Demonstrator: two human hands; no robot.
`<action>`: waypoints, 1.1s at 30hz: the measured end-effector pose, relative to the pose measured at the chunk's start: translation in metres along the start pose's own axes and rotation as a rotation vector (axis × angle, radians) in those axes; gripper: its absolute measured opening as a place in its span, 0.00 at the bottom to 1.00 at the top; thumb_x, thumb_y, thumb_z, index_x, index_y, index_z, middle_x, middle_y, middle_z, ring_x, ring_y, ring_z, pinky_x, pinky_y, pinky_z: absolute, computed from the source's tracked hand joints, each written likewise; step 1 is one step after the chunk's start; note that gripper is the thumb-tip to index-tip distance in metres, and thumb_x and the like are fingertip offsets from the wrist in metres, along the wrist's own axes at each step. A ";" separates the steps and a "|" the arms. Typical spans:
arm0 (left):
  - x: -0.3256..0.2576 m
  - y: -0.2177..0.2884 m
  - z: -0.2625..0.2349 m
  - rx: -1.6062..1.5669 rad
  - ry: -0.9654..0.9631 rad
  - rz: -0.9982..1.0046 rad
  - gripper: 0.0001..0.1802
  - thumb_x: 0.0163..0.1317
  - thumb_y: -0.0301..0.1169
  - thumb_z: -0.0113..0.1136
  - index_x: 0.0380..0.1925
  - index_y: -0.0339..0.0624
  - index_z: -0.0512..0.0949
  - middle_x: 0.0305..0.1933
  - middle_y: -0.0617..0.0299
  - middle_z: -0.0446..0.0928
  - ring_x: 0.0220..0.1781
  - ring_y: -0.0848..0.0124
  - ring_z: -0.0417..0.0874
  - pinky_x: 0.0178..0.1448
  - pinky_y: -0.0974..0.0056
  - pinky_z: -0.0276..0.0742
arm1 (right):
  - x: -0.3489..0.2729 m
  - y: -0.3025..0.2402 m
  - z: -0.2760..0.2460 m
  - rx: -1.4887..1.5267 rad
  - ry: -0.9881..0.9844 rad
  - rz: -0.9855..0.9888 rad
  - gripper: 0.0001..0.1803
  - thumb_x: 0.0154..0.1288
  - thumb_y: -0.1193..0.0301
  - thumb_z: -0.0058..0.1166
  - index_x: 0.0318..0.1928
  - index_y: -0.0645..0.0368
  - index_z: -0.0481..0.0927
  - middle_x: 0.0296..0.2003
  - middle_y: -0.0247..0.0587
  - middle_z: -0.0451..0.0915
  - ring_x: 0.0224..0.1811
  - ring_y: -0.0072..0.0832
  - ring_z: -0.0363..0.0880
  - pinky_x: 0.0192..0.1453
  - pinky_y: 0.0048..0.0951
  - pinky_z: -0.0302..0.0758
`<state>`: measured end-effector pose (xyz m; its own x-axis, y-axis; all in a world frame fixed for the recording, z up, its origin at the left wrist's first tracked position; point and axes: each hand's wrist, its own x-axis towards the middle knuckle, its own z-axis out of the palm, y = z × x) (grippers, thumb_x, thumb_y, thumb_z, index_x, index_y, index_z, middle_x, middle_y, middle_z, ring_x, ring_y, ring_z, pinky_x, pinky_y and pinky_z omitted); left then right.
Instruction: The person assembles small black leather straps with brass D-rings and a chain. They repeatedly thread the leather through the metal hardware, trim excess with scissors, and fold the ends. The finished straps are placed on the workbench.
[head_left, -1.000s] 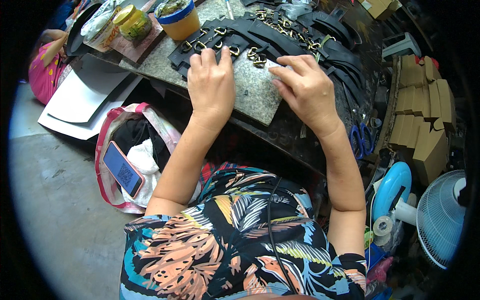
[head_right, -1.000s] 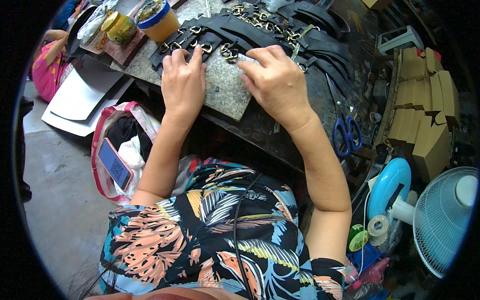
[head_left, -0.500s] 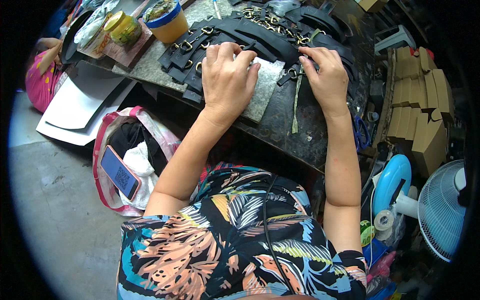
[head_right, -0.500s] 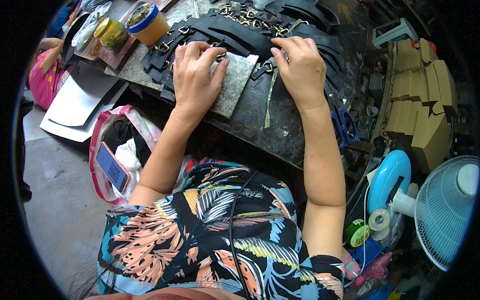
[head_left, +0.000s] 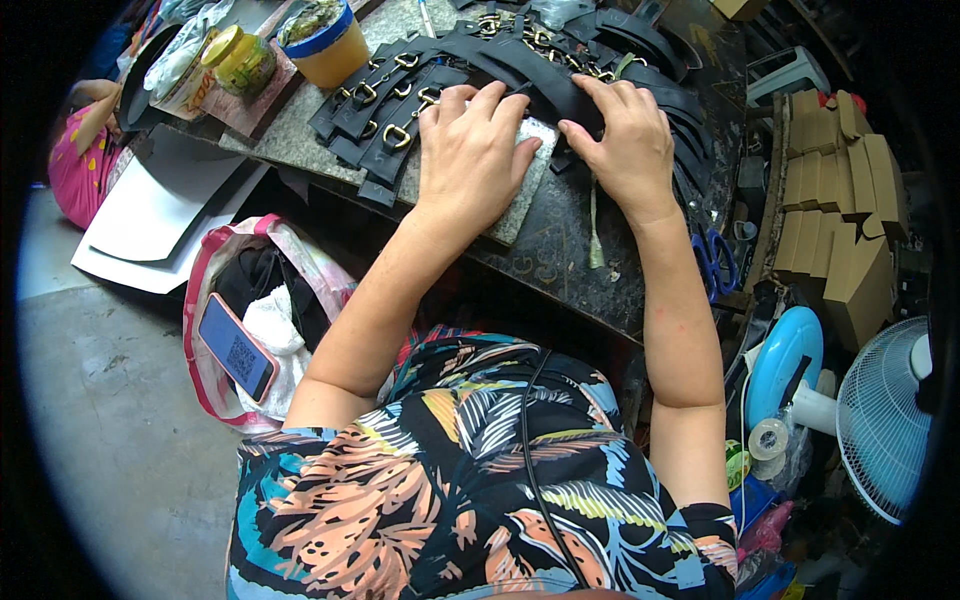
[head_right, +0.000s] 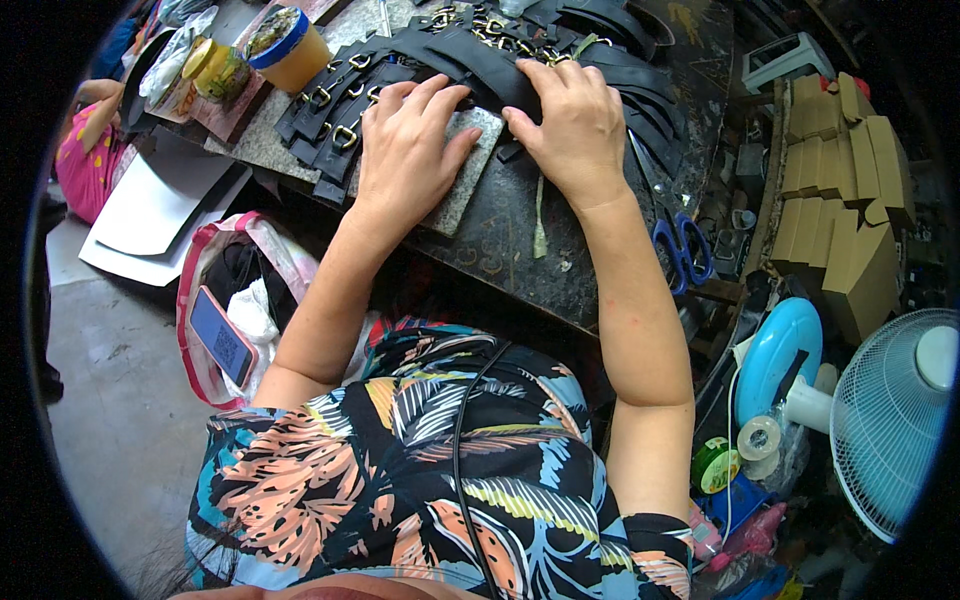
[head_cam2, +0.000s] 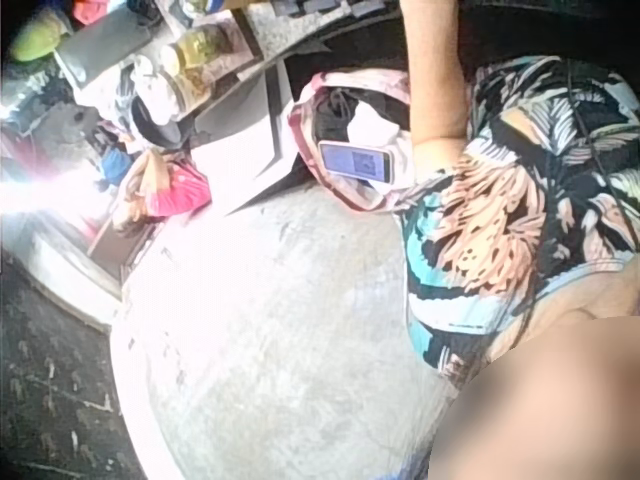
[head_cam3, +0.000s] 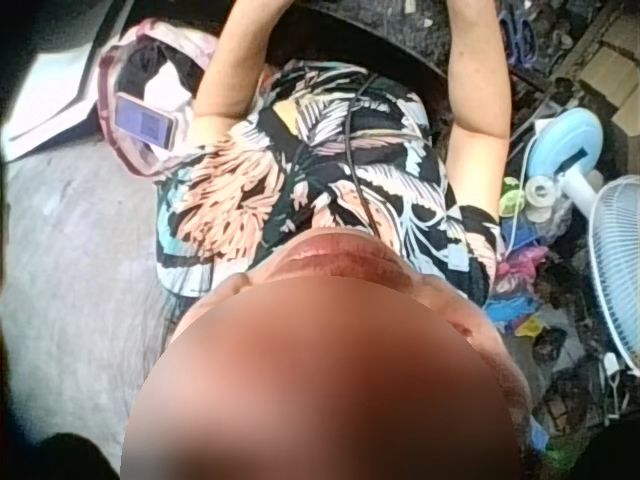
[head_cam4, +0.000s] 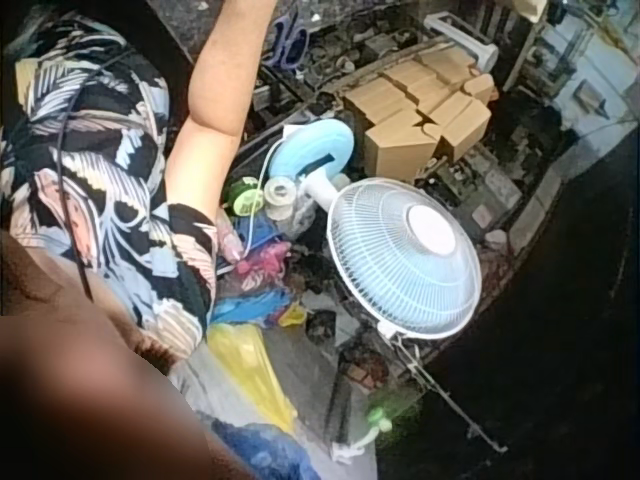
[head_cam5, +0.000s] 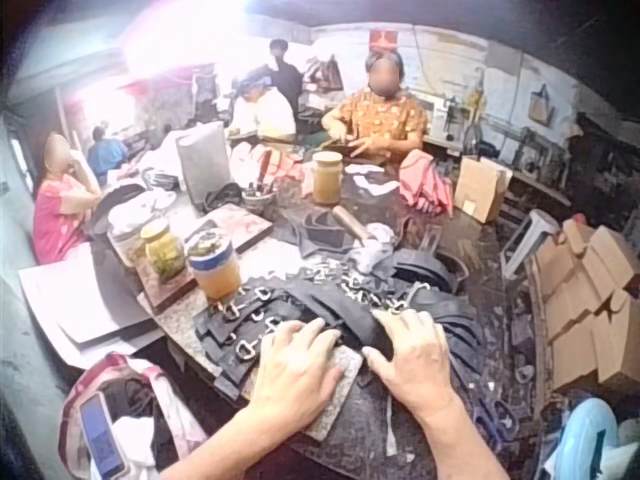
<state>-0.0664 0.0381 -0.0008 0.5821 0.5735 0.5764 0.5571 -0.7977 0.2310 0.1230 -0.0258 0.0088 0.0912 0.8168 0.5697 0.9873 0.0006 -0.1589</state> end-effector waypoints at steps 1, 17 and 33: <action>0.002 0.001 0.003 -0.022 0.026 0.011 0.23 0.61 0.40 0.69 0.55 0.44 0.80 0.60 0.57 0.80 0.63 0.54 0.75 0.63 0.48 0.69 | 0.000 0.001 -0.001 0.013 -0.006 0.022 0.29 0.55 0.62 0.72 0.58 0.52 0.83 0.46 0.40 0.83 0.51 0.40 0.80 0.54 0.41 0.77; 0.024 -0.003 0.019 -0.120 0.258 -0.013 0.10 0.57 0.29 0.71 0.37 0.43 0.81 0.48 0.55 0.77 0.52 0.55 0.76 0.56 0.53 0.72 | -0.021 0.023 -0.032 1.317 0.100 0.541 0.14 0.66 0.74 0.66 0.50 0.64 0.83 0.38 0.31 0.86 0.39 0.18 0.84 0.47 0.22 0.79; -0.023 0.039 -0.035 -1.347 -0.732 -0.513 0.09 0.62 0.23 0.60 0.42 0.35 0.82 0.36 0.69 0.80 0.35 0.83 0.77 0.39 0.75 0.74 | -0.107 -0.011 -0.074 1.692 0.231 0.951 0.06 0.72 0.70 0.62 0.45 0.56 0.81 0.31 0.34 0.85 0.26 0.20 0.82 0.29 0.22 0.77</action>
<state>-0.0784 -0.0127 0.0225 0.8710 0.4641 -0.1612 0.1042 0.1461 0.9838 0.1118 -0.1563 0.0090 0.5828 0.8065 -0.0994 -0.4943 0.2547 -0.8312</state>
